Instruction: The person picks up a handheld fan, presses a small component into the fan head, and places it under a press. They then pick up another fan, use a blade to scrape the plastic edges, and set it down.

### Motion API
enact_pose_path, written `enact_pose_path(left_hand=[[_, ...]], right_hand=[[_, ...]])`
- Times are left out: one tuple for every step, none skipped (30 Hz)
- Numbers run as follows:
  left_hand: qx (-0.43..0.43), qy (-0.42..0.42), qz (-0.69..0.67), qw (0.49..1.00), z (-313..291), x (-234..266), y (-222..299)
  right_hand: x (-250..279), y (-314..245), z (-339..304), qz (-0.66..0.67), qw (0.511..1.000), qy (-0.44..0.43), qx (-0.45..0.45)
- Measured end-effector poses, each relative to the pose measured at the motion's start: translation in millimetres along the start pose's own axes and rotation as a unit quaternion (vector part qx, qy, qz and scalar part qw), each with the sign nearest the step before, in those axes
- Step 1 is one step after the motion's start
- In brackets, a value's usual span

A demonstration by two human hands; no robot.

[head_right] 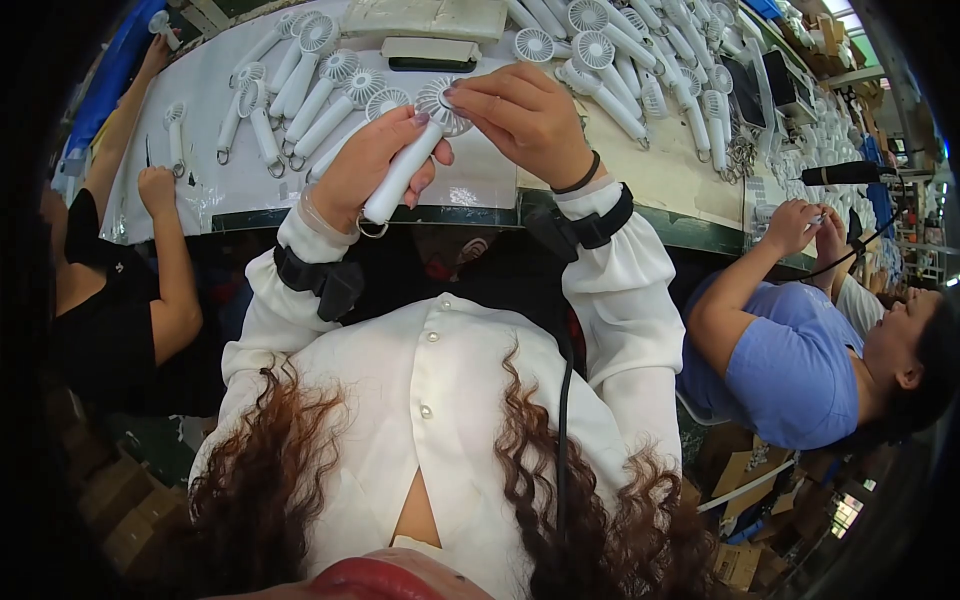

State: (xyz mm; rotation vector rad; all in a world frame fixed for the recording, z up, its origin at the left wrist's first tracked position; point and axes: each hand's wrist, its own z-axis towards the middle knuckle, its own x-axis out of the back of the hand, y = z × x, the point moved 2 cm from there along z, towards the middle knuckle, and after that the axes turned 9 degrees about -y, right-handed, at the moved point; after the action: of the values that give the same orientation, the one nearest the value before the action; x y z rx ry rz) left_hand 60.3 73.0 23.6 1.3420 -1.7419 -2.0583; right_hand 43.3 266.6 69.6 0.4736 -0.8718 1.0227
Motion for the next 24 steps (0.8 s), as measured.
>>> enact_pose_path(left_hand=[[0.001,0.001,-0.001,1.0,-0.2,1.0,-0.6],[0.002,0.002,-0.002,1.0,-0.7,1.3,-0.8],[0.003,0.001,-0.003,1.0,-0.7,0.6,-0.5],[0.005,0.006,-0.001,1.0,-1.0,-1.0,0.3],[0.008,0.011,0.001,1.0,-1.4,-2.6,1.2],[0.011,0.017,0.003,1.0,-1.5,-3.1,1.4],[0.011,0.016,0.002,1.0,-1.3,-1.7,0.8],[0.009,0.008,-0.004,1.0,-1.2,0.3,0.4],[0.008,0.001,-0.01,1.0,-1.2,2.2,0.1],[0.006,-0.007,-0.017,1.0,-1.2,2.9,-0.1],[0.006,-0.007,-0.017,1.0,-1.5,3.1,-0.3],[0.008,-0.005,-0.015,1.0,-1.9,2.9,0.1],[0.01,-0.003,-0.012,1.0,-2.4,2.7,0.7],[0.011,-0.001,-0.01,1.0,-2.7,2.7,1.0],[0.011,-0.001,-0.01,1.0,-3.1,3.0,0.9],[0.01,-0.003,-0.01,1.0,-3.5,3.4,0.7],[0.008,-0.005,-0.01,1.0,-4.1,3.8,0.6],[0.007,-0.007,-0.01,1.0,-4.0,4.1,0.3],[0.007,-0.007,-0.01,1.0,-4.0,3.2,0.9],[0.007,0.002,-0.003,1.0,-4.4,1.4,2.3],[0.008,0.012,0.004,1.0,-4.8,-0.5,3.8],[0.008,0.021,0.011,1.0,-5.1,-1.1,4.3],[0.008,0.021,0.011,1.0,-5.0,-1.1,4.2],[0.012,0.022,0.014,1.0,-5.1,-0.7,3.7]], right_hand=[[0.1,0.0,0.2,0.001,1.0,0.0,0.0],[-0.2,-0.1,0.6,-0.009,1.0,-0.005,0.01],[-0.4,0.1,0.4,-0.019,1.0,-0.01,0.018],[-0.5,0.0,0.2,-0.029,0.999,-0.016,0.025],[-0.3,0.0,0.0,-0.03,0.999,-0.016,0.025],[0.0,-0.3,-0.3,-0.038,0.999,-0.018,0.03],[0.1,-0.5,-0.6,-0.046,0.998,-0.02,0.035],[0.3,-0.9,-0.2,-0.054,0.997,-0.021,0.042],[0.2,-1.0,0.0,-0.054,0.997,-0.021,0.042],[0.1,-1.1,0.1,-0.056,0.997,-0.022,0.044],[-0.1,-1.3,0.0,-0.058,0.997,-0.024,0.045],[-0.3,-1.5,-0.1,-0.06,0.997,-0.025,0.047],[-0.1,-1.6,0.3,-0.06,0.997,-0.025,0.047],[0.2,-1.8,1.0,-0.056,0.997,-0.03,0.047],[0.8,-2.1,1.7,-0.053,0.997,-0.035,0.047],[1.3,-2.5,2.3,-0.049,0.997,-0.041,0.047],[2.3,-2.9,2.8,-0.049,0.997,-0.041,0.047],[3.2,-3.0,3.1,-0.047,0.996,-0.048,0.05],[4.1,-3.2,3.3,-0.046,0.996,-0.055,0.052],[4.6,-3.2,3.3,-0.044,0.996,-0.062,0.054],[5.0,-2.9,3.2,-0.044,0.996,-0.063,0.054],[5.1,-2.6,3.1,-0.046,0.995,-0.067,0.059],[5.4,-2.0,3.0,-0.048,0.994,-0.072,0.064],[5.6,-1.9,3.1,-0.05,0.993,-0.077,0.068]])
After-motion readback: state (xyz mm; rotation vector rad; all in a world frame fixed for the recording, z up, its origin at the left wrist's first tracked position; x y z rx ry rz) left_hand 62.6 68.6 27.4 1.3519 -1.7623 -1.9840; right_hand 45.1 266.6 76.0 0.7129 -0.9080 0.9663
